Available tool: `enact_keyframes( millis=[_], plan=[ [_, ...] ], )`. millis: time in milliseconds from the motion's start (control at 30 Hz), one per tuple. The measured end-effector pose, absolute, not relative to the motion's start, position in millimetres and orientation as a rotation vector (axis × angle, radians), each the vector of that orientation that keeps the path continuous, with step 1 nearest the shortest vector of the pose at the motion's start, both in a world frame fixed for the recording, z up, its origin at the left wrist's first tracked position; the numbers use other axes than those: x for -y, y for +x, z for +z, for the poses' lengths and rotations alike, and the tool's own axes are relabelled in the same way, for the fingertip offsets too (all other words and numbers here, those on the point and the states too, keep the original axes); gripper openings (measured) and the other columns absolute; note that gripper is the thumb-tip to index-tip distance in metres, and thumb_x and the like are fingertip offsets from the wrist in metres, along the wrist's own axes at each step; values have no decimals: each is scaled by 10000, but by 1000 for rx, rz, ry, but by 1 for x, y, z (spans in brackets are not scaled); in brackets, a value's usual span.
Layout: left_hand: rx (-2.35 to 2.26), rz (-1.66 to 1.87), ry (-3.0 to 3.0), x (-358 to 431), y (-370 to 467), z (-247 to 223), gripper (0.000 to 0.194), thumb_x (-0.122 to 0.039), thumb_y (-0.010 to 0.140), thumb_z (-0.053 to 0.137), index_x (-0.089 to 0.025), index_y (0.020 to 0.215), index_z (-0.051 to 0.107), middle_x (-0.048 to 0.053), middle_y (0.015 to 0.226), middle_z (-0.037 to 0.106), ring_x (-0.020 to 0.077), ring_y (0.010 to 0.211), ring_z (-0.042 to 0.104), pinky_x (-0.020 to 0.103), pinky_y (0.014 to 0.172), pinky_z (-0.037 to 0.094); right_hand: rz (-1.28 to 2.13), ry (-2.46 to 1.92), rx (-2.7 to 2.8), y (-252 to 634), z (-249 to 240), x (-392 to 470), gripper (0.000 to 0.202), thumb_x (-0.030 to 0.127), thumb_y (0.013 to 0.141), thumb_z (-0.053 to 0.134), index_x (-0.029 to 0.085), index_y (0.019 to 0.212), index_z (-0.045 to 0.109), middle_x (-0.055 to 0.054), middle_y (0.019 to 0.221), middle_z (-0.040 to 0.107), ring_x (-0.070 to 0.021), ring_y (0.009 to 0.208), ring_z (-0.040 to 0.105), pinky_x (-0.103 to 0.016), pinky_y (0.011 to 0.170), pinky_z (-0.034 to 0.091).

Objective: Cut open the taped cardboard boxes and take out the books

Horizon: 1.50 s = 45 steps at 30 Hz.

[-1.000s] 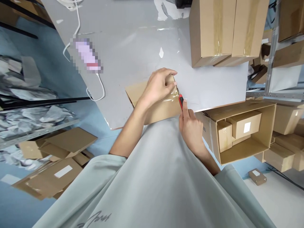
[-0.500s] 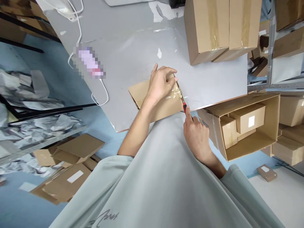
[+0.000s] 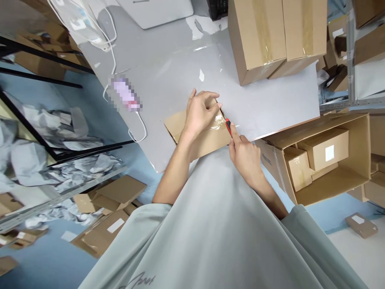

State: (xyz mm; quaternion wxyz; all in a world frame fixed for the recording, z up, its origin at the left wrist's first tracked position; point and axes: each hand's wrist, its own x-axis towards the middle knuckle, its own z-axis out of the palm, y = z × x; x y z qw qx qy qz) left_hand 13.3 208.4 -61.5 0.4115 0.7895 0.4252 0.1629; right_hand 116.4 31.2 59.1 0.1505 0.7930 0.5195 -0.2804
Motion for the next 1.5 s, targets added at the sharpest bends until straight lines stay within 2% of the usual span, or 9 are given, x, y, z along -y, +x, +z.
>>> enact_keyframes(
  millis=[167, 433, 567, 667, 733, 833, 1000, 1233, 1500],
  plan=[
    [-1071, 402, 1978, -208, 13, -57, 243, -439, 1085, 721, -289, 1273, 757, 37, 1364, 827, 268, 1311, 771, 630, 1495, 198, -807, 2221, -1484, 111, 76, -38, 785, 165, 1164, 412, 266, 1895, 143, -145, 1198, 813, -231, 851, 823, -291, 729, 613],
    [-1093, 410, 1962, -208, 16, -69, 252, -449, 1072, 729, -319, 1285, 761, 36, 1384, 815, 306, 1414, 728, 650, 1501, 130, -876, 2065, -1401, 110, 101, -15, 723, 73, 1109, 462, 174, 1822, 393, -146, 1051, 828, -226, 805, 833, -263, 659, 560],
    [-1073, 429, 1959, -207, 12, -59, 334, -484, 1066, 741, -341, 1367, 751, 38, 1441, 796, 315, 1468, 699, 646, 1501, 139, -838, 2141, -1469, 117, 115, 2, 705, 143, 1112, 520, 191, 1808, 421, -110, 987, 824, -197, 701, 770, -252, 621, 495],
    [-1215, 511, 1994, -189, -14, -39, 472, -557, 1114, 669, -389, 1555, 654, 49, 1663, 667, 329, 1663, 523, 659, 1491, 151, -768, 2425, -1498, 142, 104, 10, 649, 310, 1138, 512, 155, 1766, 468, -98, 923, 812, -233, 683, 732, -287, 638, 489],
    [-1430, 564, 2011, -167, -42, -32, 557, -609, 1145, 595, -439, 1673, 544, 41, 1797, 529, 337, 1789, 302, 681, 1478, 162, -769, 2698, -1463, 168, 66, 6, 565, 423, 1121, 544, 145, 1606, 621, -87, 892, 795, -254, 700, 713, -315, 662, 497],
    [-1726, 579, 1953, -132, -87, -48, 688, -673, 1143, 536, -445, 1776, 392, 71, 1882, 394, 334, 1841, 79, 687, 1471, 181, -1197, 2986, -1262, 205, -29, -18, 343, 522, 976, 779, 191, 1055, 733, 3, 744, 681, -197, 644, 626, -289, 633, 470],
    [-1893, 599, 1729, -114, -144, -97, 850, -773, 1100, 515, -270, 1769, 365, 214, 1837, 425, 347, 1750, 381, 592, 1413, 376, -1953, 3098, -704, 207, -155, -66, 297, 403, 931, 775, 261, 828, 536, 106, 643, 499, -119, 605, 481, -231, 593, 406],
    [-2115, 603, 1493, -113, -224, -114, 729, -821, 1120, 395, -212, 1430, 650, 178, 1380, 757, 285, 1216, 756, 445, 1106, 607, -2235, 2910, -943, 143, -165, -83, 489, 617, 844, 817, 289, 818, 455, 119, 689, 457, -119, 692, 457, -232, 643, 419],
    [-1861, 682, 1369, -112, -192, -185, 691, -679, 1196, 273, -188, 1301, 748, 185, 1390, 800, 302, 1337, 730, 467, 1203, 542, -1423, 3258, -1402, 185, -98, -65, 459, 618, 796, 815, 266, 808, 521, 73, 743, 488, -141, 694, 440, -285, 646, 450]
  ],
)
